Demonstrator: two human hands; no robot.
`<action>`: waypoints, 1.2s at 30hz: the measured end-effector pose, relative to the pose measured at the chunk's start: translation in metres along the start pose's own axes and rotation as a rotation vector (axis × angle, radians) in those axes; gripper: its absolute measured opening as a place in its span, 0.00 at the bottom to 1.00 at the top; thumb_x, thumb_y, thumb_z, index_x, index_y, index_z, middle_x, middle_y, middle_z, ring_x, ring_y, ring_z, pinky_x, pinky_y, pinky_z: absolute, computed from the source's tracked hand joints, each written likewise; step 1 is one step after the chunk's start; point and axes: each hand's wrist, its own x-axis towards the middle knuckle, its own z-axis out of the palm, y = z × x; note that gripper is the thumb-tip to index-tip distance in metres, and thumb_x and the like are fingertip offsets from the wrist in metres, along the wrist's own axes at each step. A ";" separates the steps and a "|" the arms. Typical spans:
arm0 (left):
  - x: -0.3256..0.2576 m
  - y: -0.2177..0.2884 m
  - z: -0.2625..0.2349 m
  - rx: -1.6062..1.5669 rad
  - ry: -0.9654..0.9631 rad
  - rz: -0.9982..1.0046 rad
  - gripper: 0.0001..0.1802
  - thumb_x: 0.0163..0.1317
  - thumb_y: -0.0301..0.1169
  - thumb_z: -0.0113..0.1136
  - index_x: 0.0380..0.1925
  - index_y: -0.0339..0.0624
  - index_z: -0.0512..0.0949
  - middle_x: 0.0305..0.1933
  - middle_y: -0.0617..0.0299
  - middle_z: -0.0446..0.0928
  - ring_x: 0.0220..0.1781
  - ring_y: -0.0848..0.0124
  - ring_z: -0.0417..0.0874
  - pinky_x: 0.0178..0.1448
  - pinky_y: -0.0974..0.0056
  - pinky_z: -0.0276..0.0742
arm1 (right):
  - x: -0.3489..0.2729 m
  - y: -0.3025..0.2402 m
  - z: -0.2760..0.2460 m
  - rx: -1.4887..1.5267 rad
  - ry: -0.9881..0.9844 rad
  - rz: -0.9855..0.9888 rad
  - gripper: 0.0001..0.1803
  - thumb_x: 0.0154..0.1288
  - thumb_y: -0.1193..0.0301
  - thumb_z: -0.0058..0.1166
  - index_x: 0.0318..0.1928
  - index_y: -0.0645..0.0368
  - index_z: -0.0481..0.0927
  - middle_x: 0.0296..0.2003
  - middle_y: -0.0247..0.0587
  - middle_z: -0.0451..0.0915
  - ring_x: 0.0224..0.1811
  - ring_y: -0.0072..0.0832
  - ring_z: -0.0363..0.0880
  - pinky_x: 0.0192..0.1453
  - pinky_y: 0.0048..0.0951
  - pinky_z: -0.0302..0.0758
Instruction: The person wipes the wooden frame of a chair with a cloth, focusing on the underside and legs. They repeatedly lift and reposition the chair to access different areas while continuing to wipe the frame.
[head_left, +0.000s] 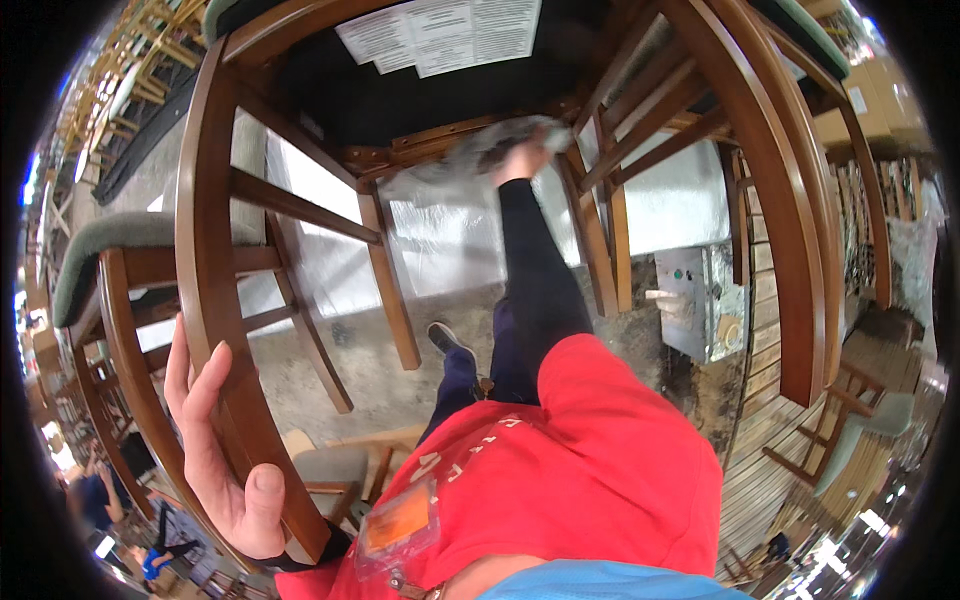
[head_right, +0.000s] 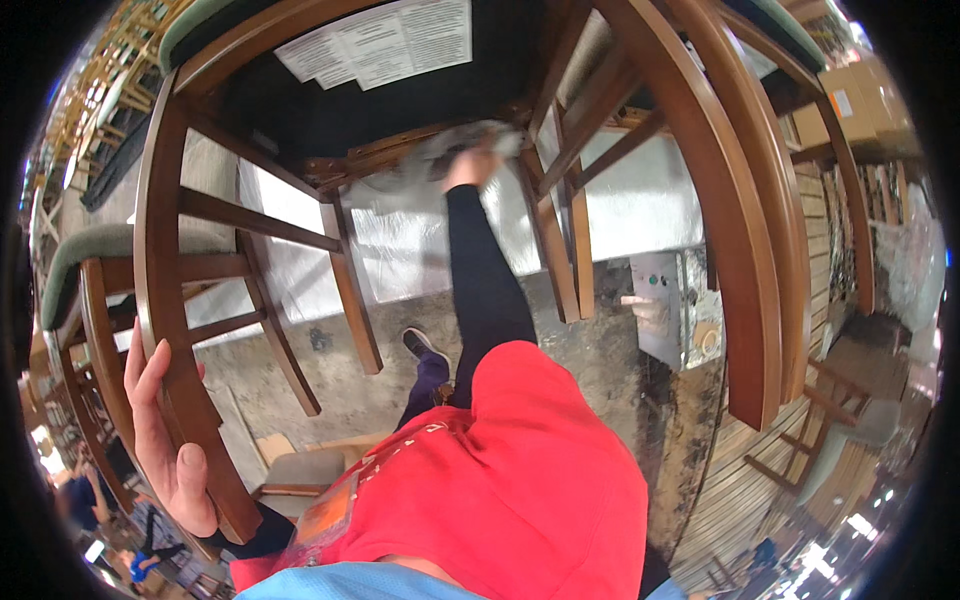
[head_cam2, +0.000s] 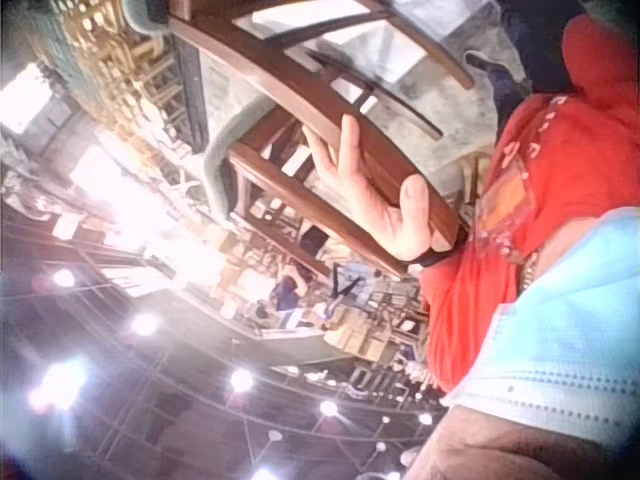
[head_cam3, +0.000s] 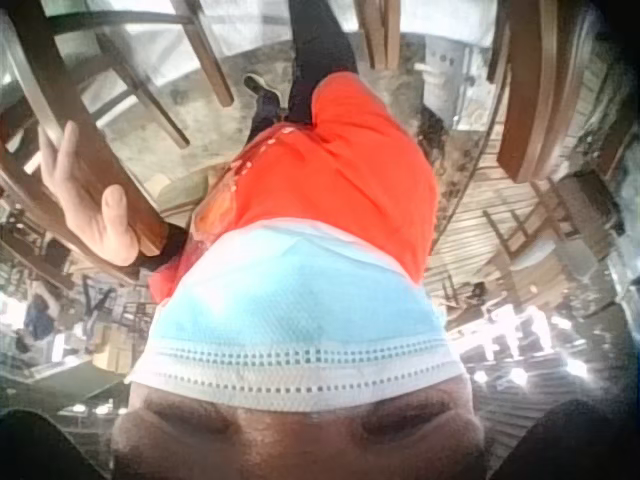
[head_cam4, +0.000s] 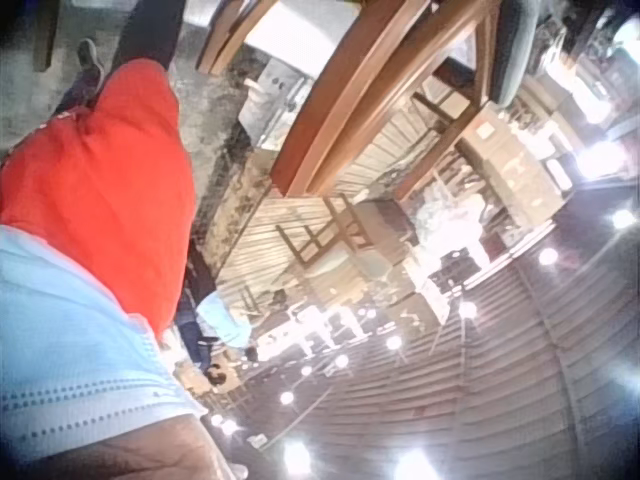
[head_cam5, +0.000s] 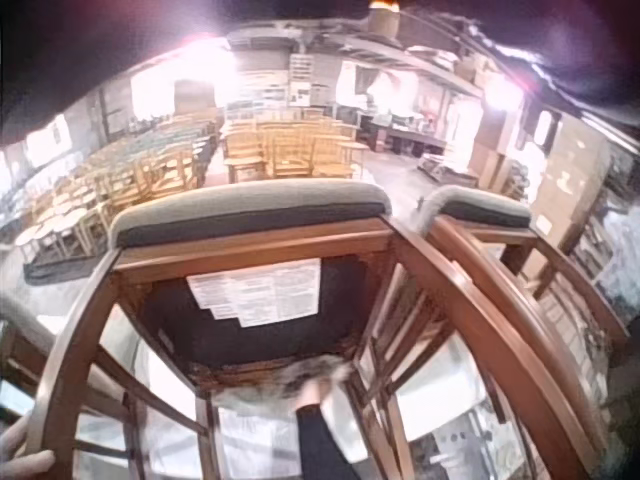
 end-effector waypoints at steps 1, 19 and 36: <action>0.001 0.000 -0.004 -0.007 -0.029 0.039 0.47 0.61 0.65 0.57 0.67 0.35 0.71 0.79 0.36 0.54 0.80 0.47 0.59 0.79 0.47 0.53 | 0.032 -0.024 -0.014 -0.218 0.037 -0.266 0.18 0.80 0.65 0.48 0.50 0.73 0.76 0.40 0.50 0.82 0.38 0.34 0.78 0.48 0.38 0.77; 0.001 0.004 0.001 -0.158 0.068 -0.004 0.44 0.56 0.60 0.62 0.62 0.35 0.77 0.78 0.36 0.54 0.80 0.45 0.57 0.80 0.45 0.52 | -0.001 0.005 -0.055 -1.545 -0.556 -1.227 0.33 0.51 0.53 0.71 0.51 0.63 0.82 0.59 0.52 0.76 0.67 0.48 0.68 0.74 0.61 0.56; 0.001 -0.001 0.006 -0.251 0.116 -0.013 0.41 0.48 0.49 0.63 0.60 0.33 0.79 0.78 0.39 0.56 0.77 0.47 0.64 0.77 0.50 0.59 | -0.002 -0.023 -0.018 -1.286 -0.156 -1.061 0.33 0.54 0.55 0.69 0.55 0.66 0.80 0.63 0.56 0.70 0.69 0.55 0.61 0.71 0.60 0.59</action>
